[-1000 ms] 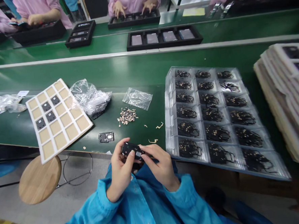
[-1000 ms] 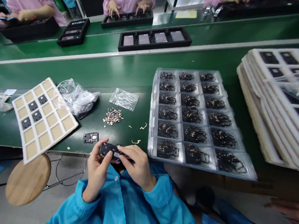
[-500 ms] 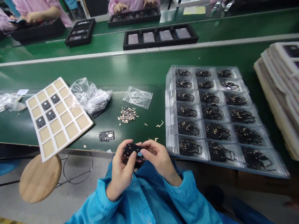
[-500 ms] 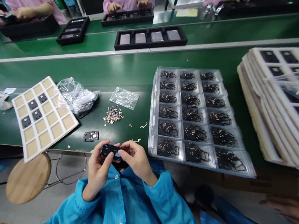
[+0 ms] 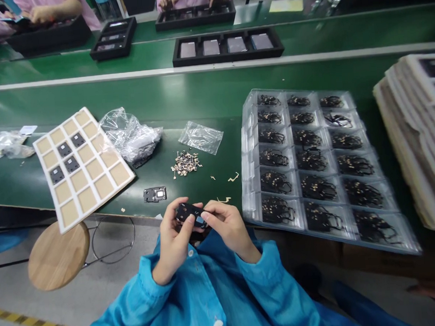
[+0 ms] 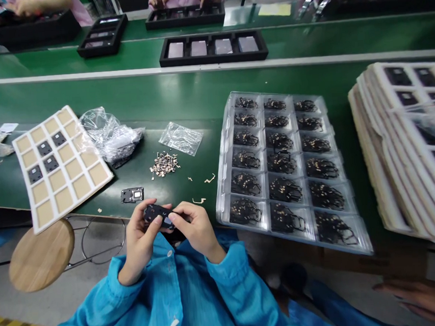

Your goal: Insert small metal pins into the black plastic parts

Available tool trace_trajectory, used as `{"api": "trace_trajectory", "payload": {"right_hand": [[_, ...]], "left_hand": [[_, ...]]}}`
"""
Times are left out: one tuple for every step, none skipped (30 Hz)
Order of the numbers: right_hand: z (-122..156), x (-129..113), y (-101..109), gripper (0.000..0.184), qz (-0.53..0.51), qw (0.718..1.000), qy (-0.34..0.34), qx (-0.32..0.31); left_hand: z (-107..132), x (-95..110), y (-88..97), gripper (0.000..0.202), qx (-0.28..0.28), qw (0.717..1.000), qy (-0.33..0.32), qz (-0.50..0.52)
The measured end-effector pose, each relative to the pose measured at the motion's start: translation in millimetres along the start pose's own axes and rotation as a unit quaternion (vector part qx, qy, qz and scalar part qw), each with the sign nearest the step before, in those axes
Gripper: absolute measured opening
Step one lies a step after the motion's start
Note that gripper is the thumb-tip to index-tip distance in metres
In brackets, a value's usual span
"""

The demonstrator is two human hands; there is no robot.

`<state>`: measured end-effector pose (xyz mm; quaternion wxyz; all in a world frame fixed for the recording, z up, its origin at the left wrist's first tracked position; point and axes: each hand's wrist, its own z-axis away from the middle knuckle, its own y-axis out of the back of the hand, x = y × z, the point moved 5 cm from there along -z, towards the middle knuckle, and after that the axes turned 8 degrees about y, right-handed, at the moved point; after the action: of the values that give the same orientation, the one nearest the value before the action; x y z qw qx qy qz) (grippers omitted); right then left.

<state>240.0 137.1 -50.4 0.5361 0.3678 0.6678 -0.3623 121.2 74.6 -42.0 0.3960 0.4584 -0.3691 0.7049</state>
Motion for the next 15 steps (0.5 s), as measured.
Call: {"api": "trace_trajectory", "payload": {"right_hand": [[0.0, 0.4, -0.6, 0.025, -0.003, 1.0, -0.003, -0.006], [0.2, 0.7, -1.0, 0.024, -0.003, 1.0, -0.006, -0.011], [0.4, 0.9, -1.1, 0.024, -0.002, 1.0, -0.007, -0.016], [0.7, 1.1, -1.0, 0.024, 0.002, 1.0, -0.007, -0.019], [0.9, 1.2, -0.7, 0.024, 0.007, 1.0, -0.007, -0.022], [1.0, 1.1, -0.3, 0.025, 0.014, 1.0, -0.004, -0.023], [1.0, 0.9, 0.3, 0.027, 0.021, 1.0, 0.0, -0.021], [0.9, 0.5, 0.9, 0.029, 0.027, 0.999, 0.005, -0.017], [0.8, 0.0, 1.6, 0.03, 0.032, 0.999, 0.009, -0.012], [0.7, -0.6, 2.2, 0.031, 0.037, 0.999, 0.013, -0.006], [0.6, -1.3, 2.6, 0.031, 0.043, 0.999, 0.017, -0.001], [0.7, -1.9, 2.9, 0.031, 0.049, 0.999, 0.02, 0.003], [0.9, -2.4, 3.0, 0.031, 0.054, 0.998, 0.022, 0.006], [1.3, -2.9, 3.1, 0.031, 0.059, 0.998, 0.023, 0.008], [1.7, -3.3, 3.2, 0.03, 0.062, 0.998, 0.022, 0.01]], "left_hand": [[-0.6, 0.6, 0.5, 0.042, 0.001, 1.0, -0.001, 0.003], [-1.0, 1.5, 1.0, 0.042, 0.003, 1.0, -0.005, 0.005], [-1.2, 2.3, 1.5, 0.041, 0.006, 1.0, -0.01, 0.006], [-1.1, 2.9, 1.9, 0.041, 0.009, 1.0, -0.015, 0.005], [-0.9, 3.2, 2.1, 0.041, 0.013, 1.0, -0.019, 0.003], [-0.7, 3.2, 2.1, 0.04, 0.016, 1.0, -0.021, 0.0], [-0.5, 2.9, 1.9, 0.04, 0.017, 1.0, -0.022, -0.003], [-0.3, 2.4, 1.3, 0.04, 0.014, 1.0, -0.019, -0.005], [-0.3, 1.8, 0.7, 0.04, 0.011, 1.0, -0.016, -0.007], [-0.4, 1.3, 0.3, 0.04, 0.008, 1.0, -0.012, -0.009], [-0.6, 1.1, 0.0, 0.041, 0.005, 1.0, -0.008, -0.011], [-0.9, 1.0, -0.1, 0.042, 0.002, 1.0, -0.003, -0.015], [-1.3, 1.2, 0.0, 0.043, 0.0, 1.0, 0.002, -0.021], [-1.8, 1.8, 0.1, 0.044, -0.001, 1.0, 0.006, -0.028], [-2.2, 2.6, 0.1, 0.045, -0.004, 0.999, 0.01, -0.036]]}}
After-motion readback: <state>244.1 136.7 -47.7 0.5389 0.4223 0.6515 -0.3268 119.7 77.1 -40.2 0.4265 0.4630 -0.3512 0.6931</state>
